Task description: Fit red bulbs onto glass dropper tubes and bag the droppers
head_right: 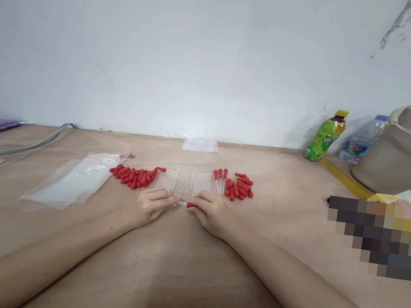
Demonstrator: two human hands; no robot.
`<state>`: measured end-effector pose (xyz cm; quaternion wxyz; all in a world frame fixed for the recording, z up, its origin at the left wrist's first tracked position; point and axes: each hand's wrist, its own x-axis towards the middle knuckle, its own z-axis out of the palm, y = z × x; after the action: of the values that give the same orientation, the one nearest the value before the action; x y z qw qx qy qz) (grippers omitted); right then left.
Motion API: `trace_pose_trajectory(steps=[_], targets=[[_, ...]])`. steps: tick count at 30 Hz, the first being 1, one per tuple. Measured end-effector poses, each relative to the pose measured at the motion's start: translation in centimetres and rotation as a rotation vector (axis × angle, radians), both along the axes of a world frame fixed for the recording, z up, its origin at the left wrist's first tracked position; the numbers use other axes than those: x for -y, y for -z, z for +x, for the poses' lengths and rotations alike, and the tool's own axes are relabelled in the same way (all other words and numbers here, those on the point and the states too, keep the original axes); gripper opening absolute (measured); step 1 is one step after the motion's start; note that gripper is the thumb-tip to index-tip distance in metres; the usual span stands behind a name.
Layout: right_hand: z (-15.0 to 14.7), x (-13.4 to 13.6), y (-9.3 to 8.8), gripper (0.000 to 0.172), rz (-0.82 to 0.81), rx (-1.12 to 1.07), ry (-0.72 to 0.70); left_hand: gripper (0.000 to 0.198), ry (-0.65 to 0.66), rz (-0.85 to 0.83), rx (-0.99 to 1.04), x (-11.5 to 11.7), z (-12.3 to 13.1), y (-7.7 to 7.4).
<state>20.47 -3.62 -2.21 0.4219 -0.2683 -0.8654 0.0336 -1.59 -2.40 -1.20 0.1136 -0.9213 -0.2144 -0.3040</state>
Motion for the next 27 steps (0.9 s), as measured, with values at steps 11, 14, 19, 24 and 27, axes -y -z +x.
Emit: trace_pose_trajectory(steps=[11, 14, 19, 24, 27], targets=[[-0.3, -0.6, 0.4, 0.015, 0.067, 0.027, 0.061, 0.025, -0.062, 0.077, 0.002, -0.1, -0.2, 0.2], [0.2, -1.0, 0.2, 0.014, 0.027, -0.042, 0.055, 0.024, -0.045, 0.049, 0.106, -0.4, -0.1, 0.3], [0.8, -1.0, -0.2, 0.011, -0.059, -0.034, 0.041, 0.018, -0.066, 0.026, 0.102, -0.4, -0.1, 0.6], [0.5, -0.7, -0.3, 0.011, -0.058, -0.046, 0.016, 0.018, -0.048, 0.011, 0.134, -0.2, 0.0, 1.0], [0.3, -0.7, -0.1, 0.011, -0.037, -0.020, -0.002, 0.019, -0.036, 0.019, 0.125, -0.1, 0.1, 0.9]])
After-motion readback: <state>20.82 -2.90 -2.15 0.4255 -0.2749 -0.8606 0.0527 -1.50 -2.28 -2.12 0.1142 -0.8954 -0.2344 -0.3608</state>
